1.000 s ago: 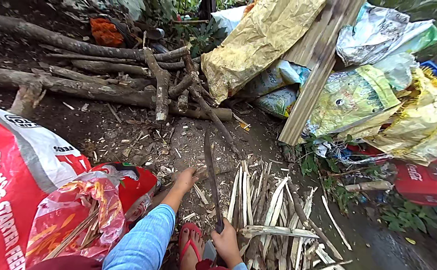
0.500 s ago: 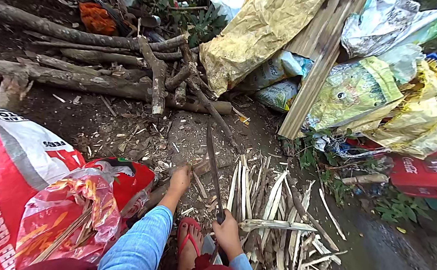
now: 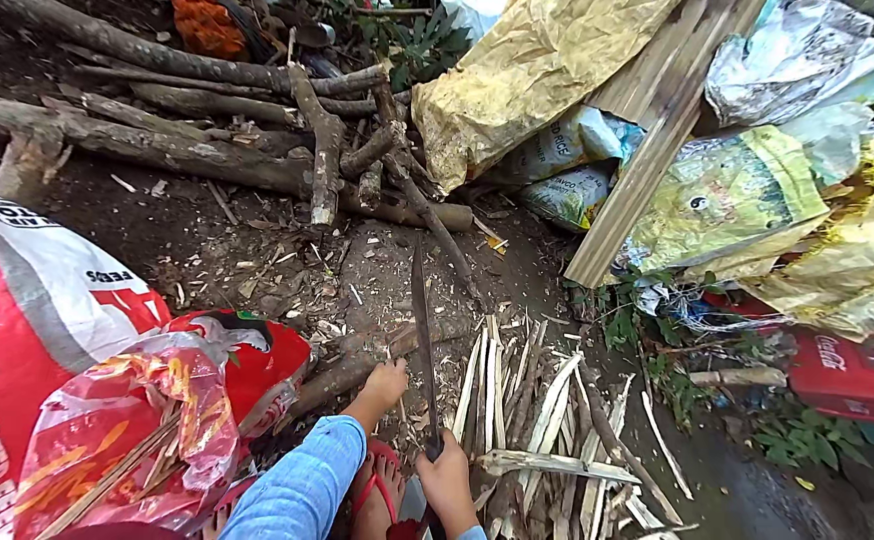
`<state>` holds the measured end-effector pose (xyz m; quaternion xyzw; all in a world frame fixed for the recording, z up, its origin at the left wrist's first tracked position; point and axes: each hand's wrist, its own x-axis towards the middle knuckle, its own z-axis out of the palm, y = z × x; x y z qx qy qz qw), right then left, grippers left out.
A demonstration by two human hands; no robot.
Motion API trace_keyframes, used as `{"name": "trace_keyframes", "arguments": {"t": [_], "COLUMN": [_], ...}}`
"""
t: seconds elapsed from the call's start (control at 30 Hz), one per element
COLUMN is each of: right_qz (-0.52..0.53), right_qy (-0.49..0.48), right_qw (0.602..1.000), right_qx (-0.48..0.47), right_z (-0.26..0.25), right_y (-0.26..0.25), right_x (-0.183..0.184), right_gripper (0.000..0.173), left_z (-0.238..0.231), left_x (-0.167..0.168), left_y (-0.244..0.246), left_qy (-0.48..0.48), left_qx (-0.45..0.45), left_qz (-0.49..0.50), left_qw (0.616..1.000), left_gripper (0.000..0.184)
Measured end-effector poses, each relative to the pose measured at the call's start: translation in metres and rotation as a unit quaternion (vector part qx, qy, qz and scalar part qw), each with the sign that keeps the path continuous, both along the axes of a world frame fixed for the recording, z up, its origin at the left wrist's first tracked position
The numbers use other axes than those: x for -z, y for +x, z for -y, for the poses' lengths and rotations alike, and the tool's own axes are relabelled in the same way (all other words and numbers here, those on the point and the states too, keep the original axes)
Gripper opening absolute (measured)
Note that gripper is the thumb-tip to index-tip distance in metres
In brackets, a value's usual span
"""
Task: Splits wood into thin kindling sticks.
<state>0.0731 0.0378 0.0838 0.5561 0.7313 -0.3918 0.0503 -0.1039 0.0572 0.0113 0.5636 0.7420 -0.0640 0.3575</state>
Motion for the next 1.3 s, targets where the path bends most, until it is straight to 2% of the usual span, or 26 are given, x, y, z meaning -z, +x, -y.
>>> {"name": "trace_keyframes", "arguments": {"t": [0.13,0.17,0.23,0.3,0.37,0.43,0.5,0.53,0.6,0.7,0.8,0.87,0.97,1.07,1.17,1.23,1.3], "right_qz": [0.006,0.007,0.003,-0.004,-0.015,-0.023,-0.027,-0.027,-0.034,-0.052,-0.053,-0.014,0.047,0.004,-0.050,-0.008,0.066], "right_qy": [0.002,0.003,0.003,0.000,-0.005,-0.007,-0.007,-0.006,-0.004,0.025,0.057,0.041,0.001,0.014,0.048,0.027,-0.032], "right_qw": [1.000,1.000,1.000,1.000,1.000,1.000,1.000,1.000,0.999,0.998,0.997,0.999,0.998,1.000,0.998,0.999,0.996], "right_qx": [-0.004,-0.006,-0.008,-0.005,0.001,0.005,0.004,0.003,0.002,0.002,-0.010,-0.029,-0.039,-0.021,-0.007,-0.020,-0.053], "right_z": [0.001,0.000,-0.001,-0.001,-0.001,-0.001,-0.002,-0.001,0.000,0.000,0.001,-0.002,-0.009,-0.010,-0.002,0.000,-0.006], "right_y": [-0.005,-0.006,-0.006,-0.003,-0.001,-0.001,-0.001,0.000,0.003,0.010,0.019,0.020,0.014,0.015,0.019,0.017,0.014], "right_x": [-0.001,-0.002,-0.001,0.000,0.002,0.004,0.006,0.006,0.006,-0.002,-0.012,-0.013,-0.006,-0.011,-0.015,-0.009,0.002], "right_gripper": [0.045,0.045,0.045,0.046,0.047,0.046,0.046,0.045,0.045,0.044,0.046,0.047,0.049,0.046,0.045,0.046,0.046], "left_z": [0.017,0.020,0.021,0.020,0.020,0.016,0.006,0.002,-0.004,-0.005,0.003,0.005,0.004,-0.002,0.001,0.005,0.013], "left_x": [0.000,0.001,-0.005,-0.021,-0.044,-0.057,-0.059,-0.058,-0.057,-0.070,-0.084,-0.072,-0.043,-0.061,-0.078,-0.070,-0.052], "left_y": [0.024,0.030,0.035,0.023,-0.001,-0.024,-0.041,-0.047,-0.053,-0.055,-0.047,-0.046,-0.050,-0.053,-0.048,-0.045,-0.048], "left_qy": [0.029,0.018,-0.021,-0.012,0.057,0.160,0.205,0.212,0.211,0.218,0.260,0.264,0.221,0.196,0.259,0.246,0.184], "left_qx": [0.025,0.016,-0.039,-0.167,-0.336,-0.415,-0.385,-0.352,-0.297,-0.251,-0.249,-0.255,-0.235,-0.210,-0.220,-0.247,-0.303], "left_qz": [0.113,0.138,0.158,0.154,0.141,0.136,0.148,0.156,0.156,0.138,0.133,0.140,0.145,0.136,0.119,0.137,0.154], "left_qw": [0.993,0.990,0.986,0.974,0.930,0.885,0.888,0.899,0.918,0.933,0.924,0.920,0.935,0.948,0.933,0.927,0.923], "left_gripper": [0.031,0.032,0.047,0.055,0.049,0.055,0.063,0.059,0.038,0.033,0.035,0.035,0.035,0.038,0.036,0.045,0.081]}}
